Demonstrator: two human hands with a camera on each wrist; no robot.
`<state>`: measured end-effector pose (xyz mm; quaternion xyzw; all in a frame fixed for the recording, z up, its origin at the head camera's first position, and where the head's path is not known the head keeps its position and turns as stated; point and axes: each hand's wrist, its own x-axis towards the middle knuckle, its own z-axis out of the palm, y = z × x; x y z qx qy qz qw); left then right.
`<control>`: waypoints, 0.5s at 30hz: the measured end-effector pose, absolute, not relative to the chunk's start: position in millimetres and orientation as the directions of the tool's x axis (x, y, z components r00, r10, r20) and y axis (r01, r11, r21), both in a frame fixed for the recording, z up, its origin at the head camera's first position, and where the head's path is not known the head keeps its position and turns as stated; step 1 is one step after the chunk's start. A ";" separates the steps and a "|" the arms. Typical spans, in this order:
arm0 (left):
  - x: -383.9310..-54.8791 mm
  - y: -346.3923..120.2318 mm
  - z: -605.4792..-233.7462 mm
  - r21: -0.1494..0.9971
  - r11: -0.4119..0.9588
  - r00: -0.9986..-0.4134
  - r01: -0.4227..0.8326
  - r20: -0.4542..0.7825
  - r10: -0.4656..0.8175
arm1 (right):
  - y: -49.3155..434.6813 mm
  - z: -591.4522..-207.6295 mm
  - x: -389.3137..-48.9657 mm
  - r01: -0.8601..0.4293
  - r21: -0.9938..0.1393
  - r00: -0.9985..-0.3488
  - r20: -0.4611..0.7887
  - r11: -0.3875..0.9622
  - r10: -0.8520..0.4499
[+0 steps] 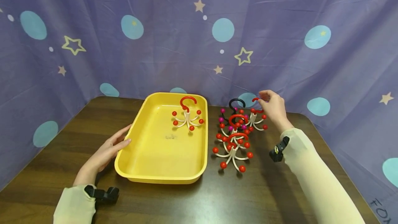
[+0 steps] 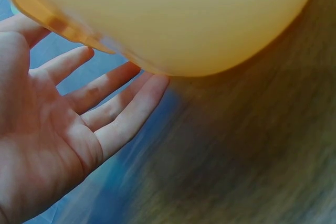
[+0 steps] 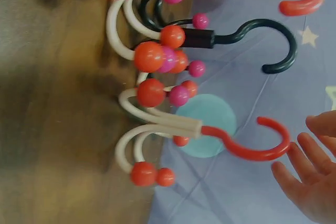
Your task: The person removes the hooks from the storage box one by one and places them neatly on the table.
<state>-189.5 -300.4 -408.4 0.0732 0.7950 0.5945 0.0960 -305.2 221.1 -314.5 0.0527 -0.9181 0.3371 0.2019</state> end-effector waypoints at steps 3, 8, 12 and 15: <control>-189.5 -300.1 -407.4 0.959 0.282 -0.970 0.002 -0.067 0.235 | 214.0 -304.0 -305.6 -0.272 -0.572 -0.902 0.432 0.774 0.003; -188.3 -300.7 -407.6 0.958 0.287 -0.969 0.007 -0.065 0.239 | 197.7 -288.8 -306.6 -0.327 -0.560 -0.884 0.466 0.761 -0.036; -188.4 -300.6 -407.9 0.956 0.293 -0.970 0.004 -0.068 0.233 | 184.2 -278.8 -307.0 -0.340 -0.565 -0.883 0.467 0.752 -0.048; -188.6 -300.2 -407.5 0.954 0.299 -0.971 0.002 -0.070 0.229 | 175.0 -270.5 -307.6 -0.352 -0.565 -0.883 0.465 0.747 -0.065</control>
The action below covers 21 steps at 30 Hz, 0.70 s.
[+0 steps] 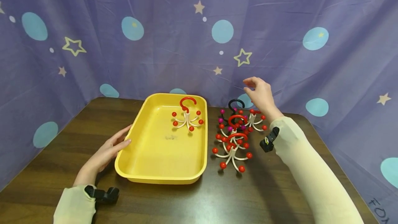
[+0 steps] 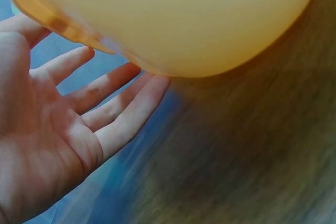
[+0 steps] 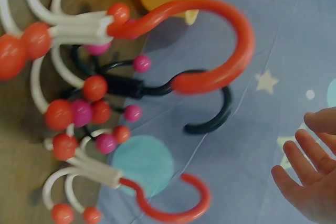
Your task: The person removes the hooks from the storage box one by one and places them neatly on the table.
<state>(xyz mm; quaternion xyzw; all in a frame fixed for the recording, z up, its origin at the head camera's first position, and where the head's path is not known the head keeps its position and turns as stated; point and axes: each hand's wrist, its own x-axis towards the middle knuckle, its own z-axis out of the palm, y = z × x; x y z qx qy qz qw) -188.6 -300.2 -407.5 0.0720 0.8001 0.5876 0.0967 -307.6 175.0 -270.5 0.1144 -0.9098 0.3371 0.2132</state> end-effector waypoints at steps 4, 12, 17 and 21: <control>-188.9 -300.6 -406.9 0.953 0.302 -0.971 -0.001 -0.073 0.227 | 162.1 -259.6 -307.7 -0.366 -0.570 -0.889 0.449 0.735 -0.094; -189.7 -300.2 -407.5 0.954 0.299 -0.972 0.006 -0.065 0.226 | 132.8 -242.0 -303.1 -0.371 -0.592 -0.907 0.396 0.715 -0.143; -189.4 -300.2 -407.9 0.957 0.288 -0.972 0.011 -0.057 0.227 | 113.2 -241.1 -301.9 -0.356 -0.601 -0.927 0.322 0.715 -0.191; -189.9 -299.8 -408.1 0.958 0.287 -0.972 0.008 -0.060 0.225 | 96.9 -244.2 -302.5 -0.357 -0.607 -0.933 0.276 0.710 -0.233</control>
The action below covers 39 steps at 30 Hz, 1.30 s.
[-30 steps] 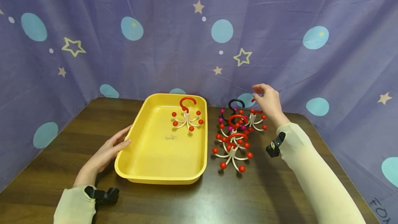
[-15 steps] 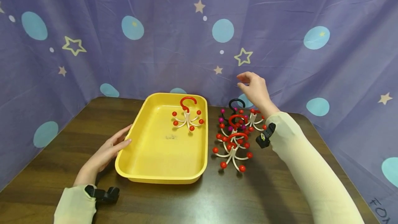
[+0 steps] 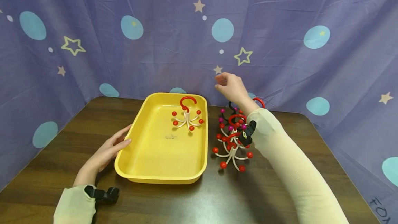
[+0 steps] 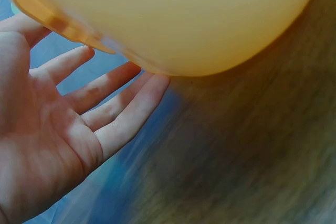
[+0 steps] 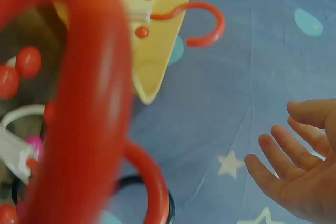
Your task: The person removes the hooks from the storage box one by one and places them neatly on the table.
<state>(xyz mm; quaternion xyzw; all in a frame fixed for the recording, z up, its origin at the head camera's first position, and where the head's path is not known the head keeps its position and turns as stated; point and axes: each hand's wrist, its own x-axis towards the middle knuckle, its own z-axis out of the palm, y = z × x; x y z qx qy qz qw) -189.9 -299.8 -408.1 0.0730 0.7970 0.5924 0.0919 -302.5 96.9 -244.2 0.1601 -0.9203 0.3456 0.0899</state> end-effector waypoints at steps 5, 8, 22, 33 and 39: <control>-189.5 -299.8 -407.1 0.957 0.291 -0.973 0.006 -0.061 0.222 | 76.5 -249.5 -302.8 -0.378 -0.573 -0.926 0.250 0.727 -0.284; -189.1 -299.5 -406.5 0.955 0.296 -0.973 0.008 -0.061 0.221 | 66.6 -254.6 -303.2 -0.380 -0.553 -0.925 0.217 0.742 -0.311; -188.8 -298.1 -405.9 0.958 0.287 -0.973 -0.003 -0.070 0.222 | 34.0 -274.0 -303.8 -0.375 -0.539 -0.923 0.142 0.754 -0.358; -189.7 -298.0 -405.2 0.961 0.276 -0.973 0.009 -0.056 0.225 | 16.8 -290.7 -304.5 -0.398 -0.515 -0.913 0.145 0.759 -0.380; -189.0 -297.5 -406.0 0.965 0.262 -0.970 0.006 -0.058 0.236 | 15.2 -296.8 -306.4 -0.423 -0.439 -0.904 0.137 0.793 -0.406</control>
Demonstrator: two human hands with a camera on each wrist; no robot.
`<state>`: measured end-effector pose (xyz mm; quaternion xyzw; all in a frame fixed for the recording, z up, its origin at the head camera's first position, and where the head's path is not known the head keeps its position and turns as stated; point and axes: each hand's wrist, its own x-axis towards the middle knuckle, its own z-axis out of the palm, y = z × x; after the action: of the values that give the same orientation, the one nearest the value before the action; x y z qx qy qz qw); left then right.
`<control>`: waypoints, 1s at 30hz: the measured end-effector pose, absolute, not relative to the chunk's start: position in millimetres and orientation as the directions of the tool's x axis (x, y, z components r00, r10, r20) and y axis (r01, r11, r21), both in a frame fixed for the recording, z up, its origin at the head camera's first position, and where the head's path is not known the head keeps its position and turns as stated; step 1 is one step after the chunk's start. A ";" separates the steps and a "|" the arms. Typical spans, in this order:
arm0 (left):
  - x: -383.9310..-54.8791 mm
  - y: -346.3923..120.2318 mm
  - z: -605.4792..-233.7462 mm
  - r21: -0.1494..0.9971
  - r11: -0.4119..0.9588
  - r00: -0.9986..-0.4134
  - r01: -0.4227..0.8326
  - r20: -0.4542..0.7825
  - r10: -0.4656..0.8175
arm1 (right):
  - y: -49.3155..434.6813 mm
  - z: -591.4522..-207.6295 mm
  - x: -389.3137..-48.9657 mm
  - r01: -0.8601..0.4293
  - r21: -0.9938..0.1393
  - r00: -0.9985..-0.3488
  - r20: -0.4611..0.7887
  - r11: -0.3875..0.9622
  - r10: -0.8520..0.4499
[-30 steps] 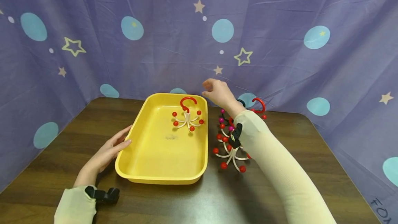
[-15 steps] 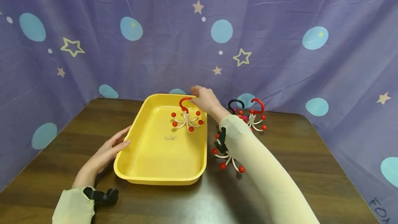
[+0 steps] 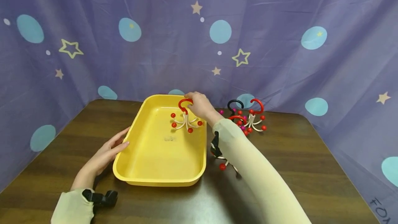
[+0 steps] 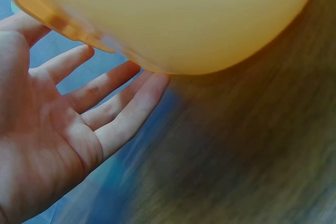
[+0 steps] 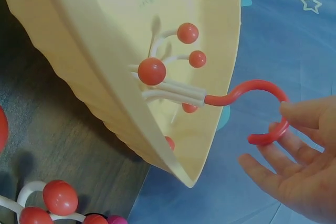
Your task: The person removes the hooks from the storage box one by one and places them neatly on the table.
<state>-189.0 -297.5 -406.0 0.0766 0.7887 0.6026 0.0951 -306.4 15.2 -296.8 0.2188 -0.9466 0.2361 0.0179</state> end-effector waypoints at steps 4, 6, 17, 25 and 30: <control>-187.6 -297.9 -406.7 0.966 0.259 -0.970 0.013 -0.050 0.236 | 11.7 -299.0 -305.2 -0.450 -0.411 -0.892 0.161 0.793 -0.423; -187.5 -297.8 -406.5 0.965 0.260 -0.971 0.011 -0.052 0.235 | 10.5 -299.4 -304.1 -0.449 -0.416 -0.892 0.163 0.791 -0.421; -188.2 -297.6 -405.9 0.966 0.260 -0.969 0.007 -0.057 0.239 | 8.9 -296.6 -303.8 -0.382 -0.448 -0.922 0.128 0.808 -0.365; -187.2 -297.9 -406.6 0.965 0.261 -0.971 0.009 -0.054 0.233 | 10.4 -292.9 -302.8 -0.421 -0.425 -0.906 0.163 0.801 -0.390; -187.3 -297.4 -406.2 0.965 0.263 -0.971 0.004 -0.059 0.230 | 13.2 -289.5 -299.5 -0.429 -0.430 -0.902 0.169 0.794 -0.396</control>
<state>-187.3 -297.4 -406.2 0.0740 0.7892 0.6024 0.0939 -299.5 13.2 -289.5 0.2181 -0.9465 0.2350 0.0353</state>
